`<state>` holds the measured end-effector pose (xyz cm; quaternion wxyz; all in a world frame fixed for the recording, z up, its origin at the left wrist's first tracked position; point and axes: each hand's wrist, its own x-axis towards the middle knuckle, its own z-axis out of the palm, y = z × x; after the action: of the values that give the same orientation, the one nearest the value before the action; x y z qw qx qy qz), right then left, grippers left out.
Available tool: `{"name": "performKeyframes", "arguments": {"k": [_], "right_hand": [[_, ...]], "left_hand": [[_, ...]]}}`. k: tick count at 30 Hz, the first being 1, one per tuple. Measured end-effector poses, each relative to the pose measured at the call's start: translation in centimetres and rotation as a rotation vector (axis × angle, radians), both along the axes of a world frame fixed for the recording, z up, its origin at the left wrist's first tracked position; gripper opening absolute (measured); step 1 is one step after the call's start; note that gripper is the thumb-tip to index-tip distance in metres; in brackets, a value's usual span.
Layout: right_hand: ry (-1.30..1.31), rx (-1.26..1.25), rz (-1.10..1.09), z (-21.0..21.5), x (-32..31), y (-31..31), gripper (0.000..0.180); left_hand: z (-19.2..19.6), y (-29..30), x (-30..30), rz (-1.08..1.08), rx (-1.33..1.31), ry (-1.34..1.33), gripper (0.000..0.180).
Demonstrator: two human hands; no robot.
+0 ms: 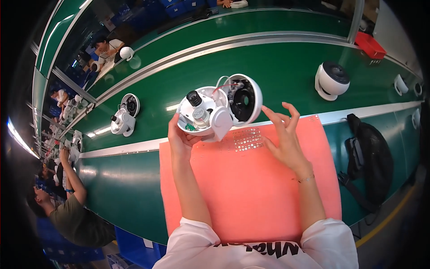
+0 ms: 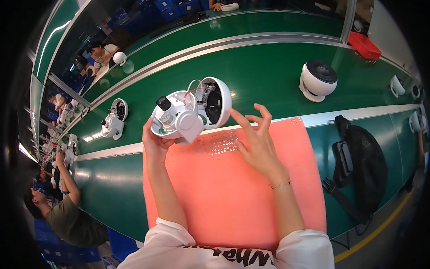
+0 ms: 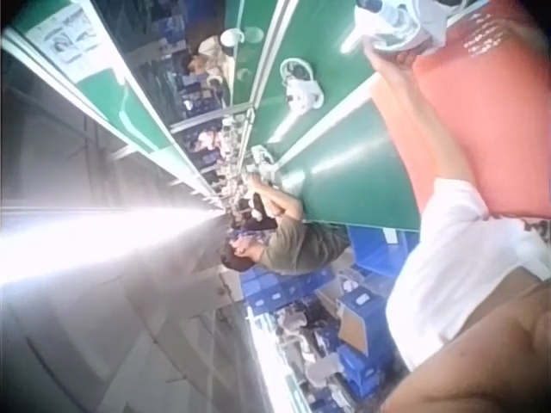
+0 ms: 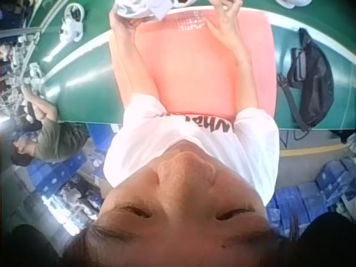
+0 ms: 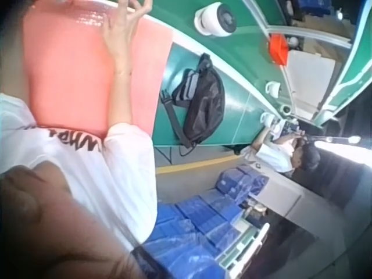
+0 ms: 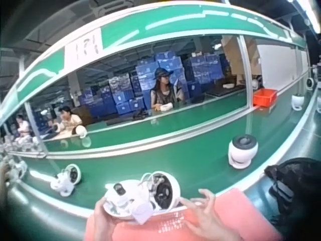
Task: Assembling the outer housing and internal components of security cameras on a production line.
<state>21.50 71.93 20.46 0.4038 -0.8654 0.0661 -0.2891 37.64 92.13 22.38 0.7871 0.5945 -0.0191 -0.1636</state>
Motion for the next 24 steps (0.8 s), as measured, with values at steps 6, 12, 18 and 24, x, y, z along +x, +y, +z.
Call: {"name": "performKeyframes", "arguments": {"k": [6,12,18,24], "right_hand": [[0.007,-0.219,0.05,0.1,-0.2,0.3,0.061],[-0.096,-0.108,-0.105,-1.0,-0.3,-1.1,0.043],[-0.129,-0.015,0.275,5.2,-3.4,-2.4,0.02],[0.322,0.532,0.734,7.2,-4.0,0.7,0.047]], "left_hand": [[1.9,0.5,-1.1,-0.136,0.043,-0.013,0.058],[1.6,1.3,-0.5,-0.092,-0.025,0.048,0.049],[2.1,3.1,-2.3,-0.114,0.194,0.135,0.024],[0.1,-0.4,-4.2,-1.034,0.003,-0.446,0.033]]}}
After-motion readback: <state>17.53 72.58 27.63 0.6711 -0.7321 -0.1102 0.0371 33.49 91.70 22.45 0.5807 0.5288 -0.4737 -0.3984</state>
